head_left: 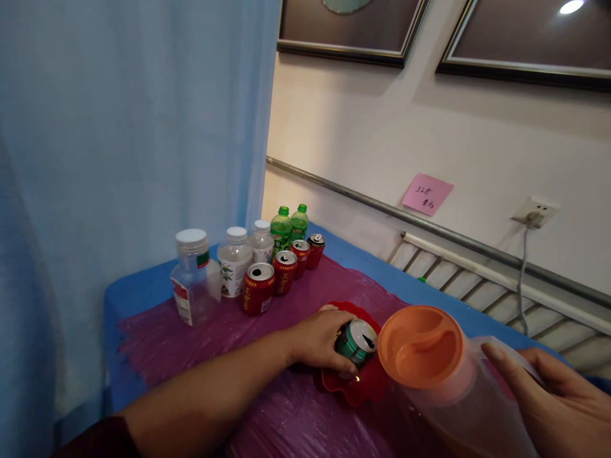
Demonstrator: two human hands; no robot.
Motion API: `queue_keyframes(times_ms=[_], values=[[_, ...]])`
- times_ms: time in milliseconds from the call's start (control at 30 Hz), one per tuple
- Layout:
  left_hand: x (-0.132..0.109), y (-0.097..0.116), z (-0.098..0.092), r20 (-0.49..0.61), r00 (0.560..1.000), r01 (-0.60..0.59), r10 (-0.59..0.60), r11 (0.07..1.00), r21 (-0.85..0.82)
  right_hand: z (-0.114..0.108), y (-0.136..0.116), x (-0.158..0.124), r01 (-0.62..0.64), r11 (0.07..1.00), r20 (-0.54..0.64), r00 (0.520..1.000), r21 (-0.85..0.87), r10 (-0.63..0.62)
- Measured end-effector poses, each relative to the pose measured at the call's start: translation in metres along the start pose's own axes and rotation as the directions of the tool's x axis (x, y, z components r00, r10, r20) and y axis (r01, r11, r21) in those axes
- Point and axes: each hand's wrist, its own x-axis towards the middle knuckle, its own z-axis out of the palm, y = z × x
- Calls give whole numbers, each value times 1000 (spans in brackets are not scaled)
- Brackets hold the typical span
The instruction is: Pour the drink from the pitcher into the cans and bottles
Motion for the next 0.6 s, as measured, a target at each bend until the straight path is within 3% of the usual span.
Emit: queue_keyframes(times_ms=[600], values=[[0, -1, 1, -11, 1000, -19, 18, 1000, -6, 3, 7, 2, -36, 999, -4, 999, 4, 36]])
